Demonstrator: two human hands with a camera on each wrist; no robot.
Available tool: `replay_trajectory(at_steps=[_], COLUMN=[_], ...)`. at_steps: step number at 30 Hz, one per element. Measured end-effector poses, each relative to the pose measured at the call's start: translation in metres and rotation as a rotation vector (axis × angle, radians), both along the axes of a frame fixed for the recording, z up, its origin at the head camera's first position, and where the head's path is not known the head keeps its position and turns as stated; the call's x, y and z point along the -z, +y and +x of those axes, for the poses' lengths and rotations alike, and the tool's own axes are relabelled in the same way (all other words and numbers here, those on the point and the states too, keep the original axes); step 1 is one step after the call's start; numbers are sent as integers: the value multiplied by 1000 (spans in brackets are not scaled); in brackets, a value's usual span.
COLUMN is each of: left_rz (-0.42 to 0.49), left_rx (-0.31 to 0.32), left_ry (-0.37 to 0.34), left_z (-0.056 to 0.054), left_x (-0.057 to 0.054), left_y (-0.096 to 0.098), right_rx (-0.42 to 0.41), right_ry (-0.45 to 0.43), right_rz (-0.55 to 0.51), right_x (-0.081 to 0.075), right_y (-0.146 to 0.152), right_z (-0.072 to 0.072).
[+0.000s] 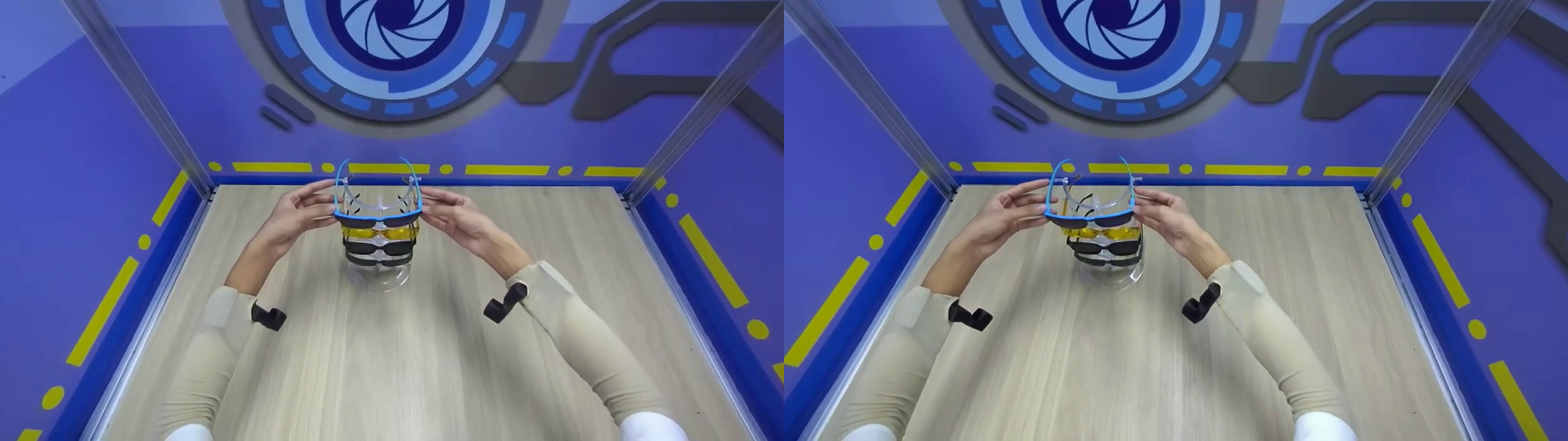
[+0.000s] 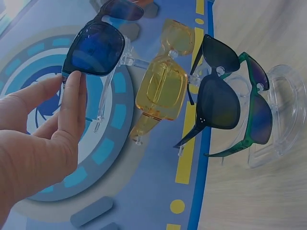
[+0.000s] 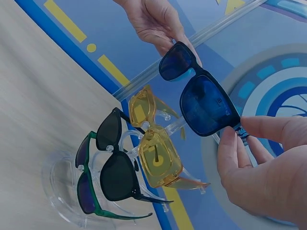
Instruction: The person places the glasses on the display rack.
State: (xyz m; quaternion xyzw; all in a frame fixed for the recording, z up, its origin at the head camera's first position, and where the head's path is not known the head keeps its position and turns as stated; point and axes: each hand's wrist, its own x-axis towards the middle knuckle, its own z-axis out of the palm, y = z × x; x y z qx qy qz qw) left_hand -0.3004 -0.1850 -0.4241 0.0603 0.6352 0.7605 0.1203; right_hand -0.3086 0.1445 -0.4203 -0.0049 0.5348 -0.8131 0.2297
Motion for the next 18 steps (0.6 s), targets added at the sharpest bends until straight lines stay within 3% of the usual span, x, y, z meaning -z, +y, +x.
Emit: replay_trajectory(at_steps=[9,18], left_rz=[25,19], left_rx=[-38,-31], left_ry=[-12,-32], left_z=[-11,-17], left_x=[6,13], left_y=[-3,2], right_rx=[21,39], right_ry=[-5,-22], right_rz=[-9,-13], right_x=[4,14], right_y=[-7,-5], right_z=[-13,-18])
